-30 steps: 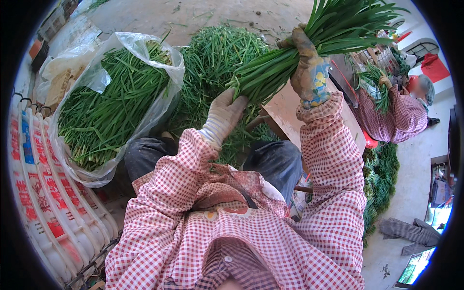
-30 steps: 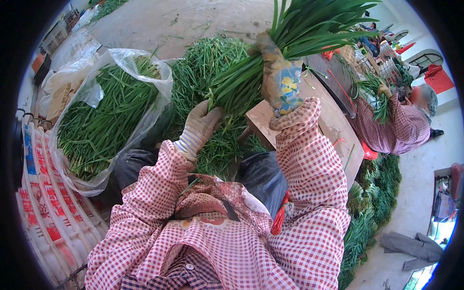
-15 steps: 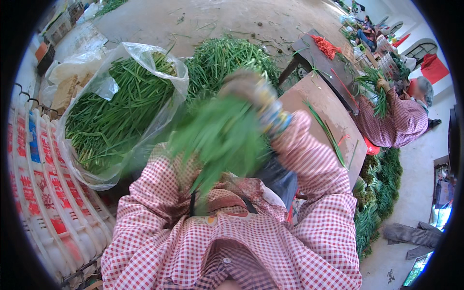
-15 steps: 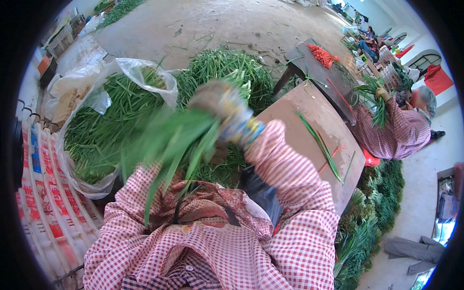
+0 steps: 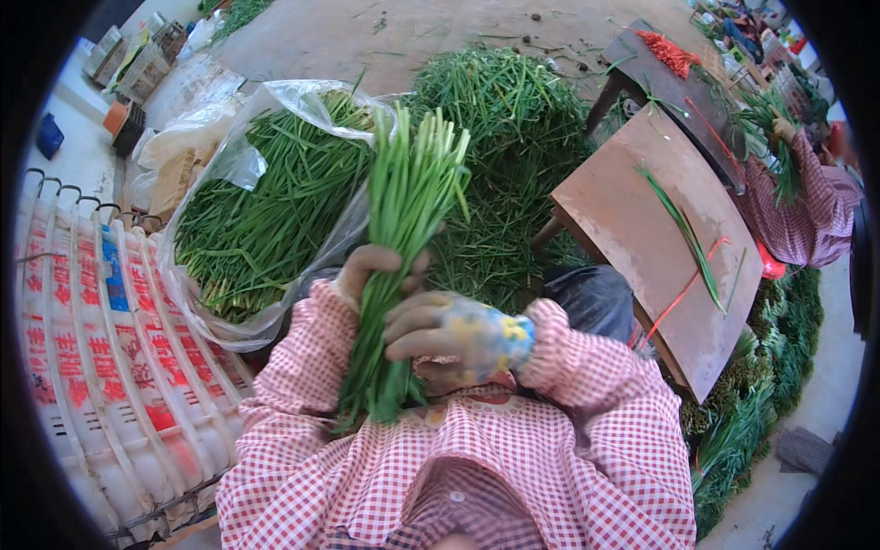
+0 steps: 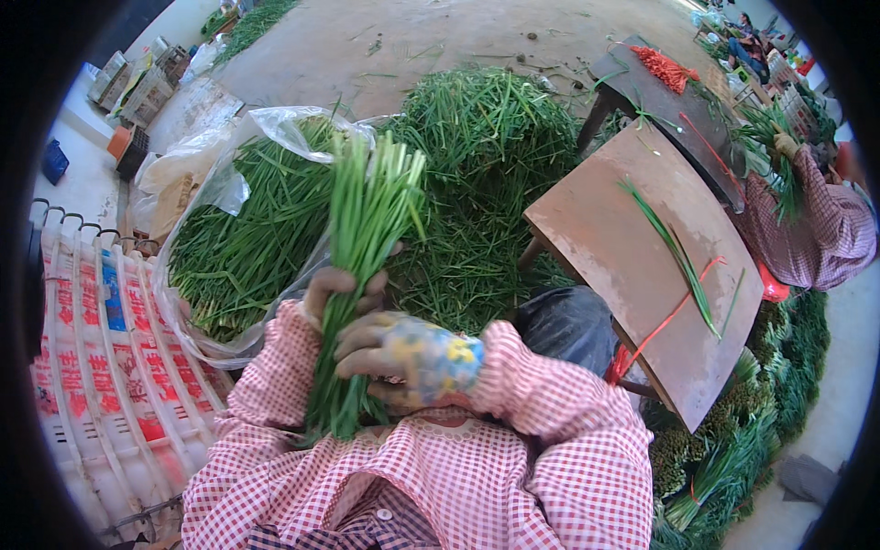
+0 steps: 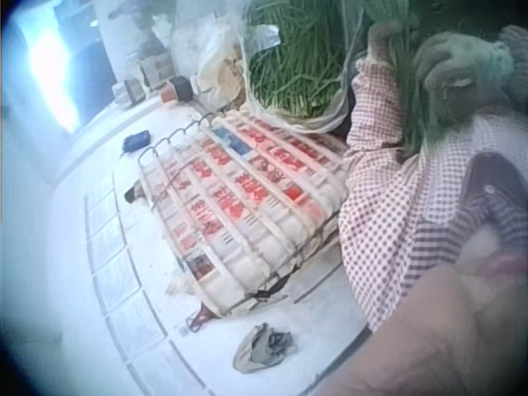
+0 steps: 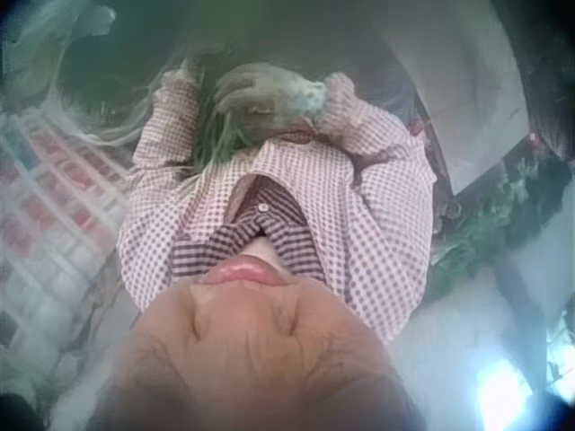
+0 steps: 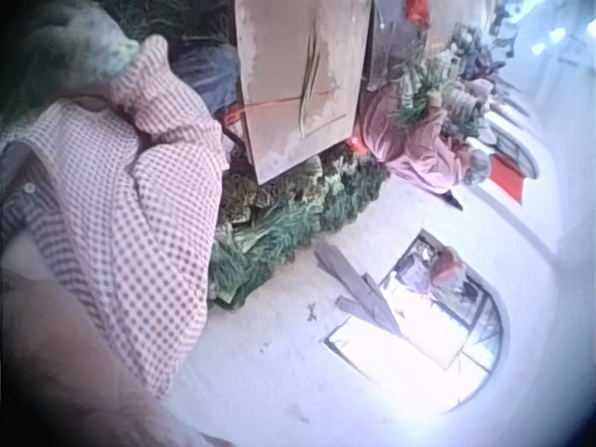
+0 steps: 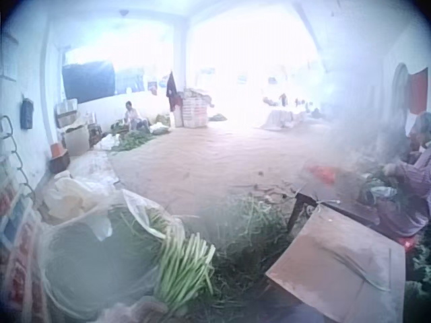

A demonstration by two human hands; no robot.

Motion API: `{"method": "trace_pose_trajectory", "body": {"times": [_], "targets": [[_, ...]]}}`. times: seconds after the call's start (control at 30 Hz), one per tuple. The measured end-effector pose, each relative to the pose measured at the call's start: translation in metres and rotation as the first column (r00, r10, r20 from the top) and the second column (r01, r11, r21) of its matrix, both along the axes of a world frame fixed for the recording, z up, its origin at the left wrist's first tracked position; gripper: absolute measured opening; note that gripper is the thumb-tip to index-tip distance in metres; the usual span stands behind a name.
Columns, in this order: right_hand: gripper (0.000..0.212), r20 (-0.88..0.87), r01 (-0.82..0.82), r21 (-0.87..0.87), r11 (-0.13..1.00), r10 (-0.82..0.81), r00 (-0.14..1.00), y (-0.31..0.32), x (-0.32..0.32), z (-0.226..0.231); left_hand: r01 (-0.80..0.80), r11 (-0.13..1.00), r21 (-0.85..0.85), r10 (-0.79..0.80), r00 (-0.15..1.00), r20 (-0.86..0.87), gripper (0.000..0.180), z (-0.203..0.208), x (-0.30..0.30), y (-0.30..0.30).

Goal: The person trims the roots of chive bundles with a knife, sorts through the stalks to remove debris, and ties the cleaned chives into bundles using red plastic string.

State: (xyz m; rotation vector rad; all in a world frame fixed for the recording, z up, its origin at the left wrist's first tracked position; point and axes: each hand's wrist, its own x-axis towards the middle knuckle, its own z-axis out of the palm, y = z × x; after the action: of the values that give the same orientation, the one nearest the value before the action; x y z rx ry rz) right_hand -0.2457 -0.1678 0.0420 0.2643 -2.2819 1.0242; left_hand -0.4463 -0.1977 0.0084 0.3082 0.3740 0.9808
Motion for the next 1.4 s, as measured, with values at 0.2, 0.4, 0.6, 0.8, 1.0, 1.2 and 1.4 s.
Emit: {"method": "trace_pose_trajectory", "body": {"times": [0.2, 0.4, 0.6, 0.8, 1.0, 1.2, 1.4], "targets": [[0.062, 0.254, 0.4, -0.871, 0.285, -0.436, 0.863, -0.007, 0.04, -0.058, 0.039, 0.967, -0.251, -0.116, 0.947, -0.301, 0.076, 0.031, -0.025, -0.059], [0.078, 0.369, 0.356, -0.802, 0.48, -0.071, 0.927, -0.018, 0.037, -0.078, 0.075, 0.917, -0.391, -0.142, 0.98, -0.143, 0.084, -0.011, 0.018, -0.121], [0.054, 0.668, 0.446, -0.565, 0.694, 0.067, 0.741, 0.006, 0.061, -0.038, -0.09, 0.9, -0.426, -0.024, 0.966, -0.256, 0.076, -0.016, 0.042, -0.134], [0.038, 0.751, 0.506, -0.336, 0.794, -0.099, 0.653, 0.002, 0.061, -0.048, -0.11, 0.89, -0.442, 0.011, 0.975, -0.221, 0.081, -0.005, 0.055, -0.128], [0.037, 0.753, 0.569, -0.306, 0.763, -0.171, 0.635, 0.019, 0.057, -0.056, -0.068, 0.89, -0.451, 0.024, 0.995, -0.101, 0.079, -0.015, 0.047, -0.132], [0.022, 0.629, 0.908, -0.182, 0.378, -0.664, 0.403, 0.101, 0.104, -0.074, -0.181, 0.868, -0.462, 0.071, 0.967, -0.245, 0.076, -0.014, 0.052, -0.135], [0.03, 0.578, 0.592, -0.638, 0.492, -0.202, 0.791, 0.048, 0.089, -0.036, -0.129, 0.893, -0.43, 0.025, 0.97, -0.24, 0.075, -0.016, 0.044, -0.138]]}}
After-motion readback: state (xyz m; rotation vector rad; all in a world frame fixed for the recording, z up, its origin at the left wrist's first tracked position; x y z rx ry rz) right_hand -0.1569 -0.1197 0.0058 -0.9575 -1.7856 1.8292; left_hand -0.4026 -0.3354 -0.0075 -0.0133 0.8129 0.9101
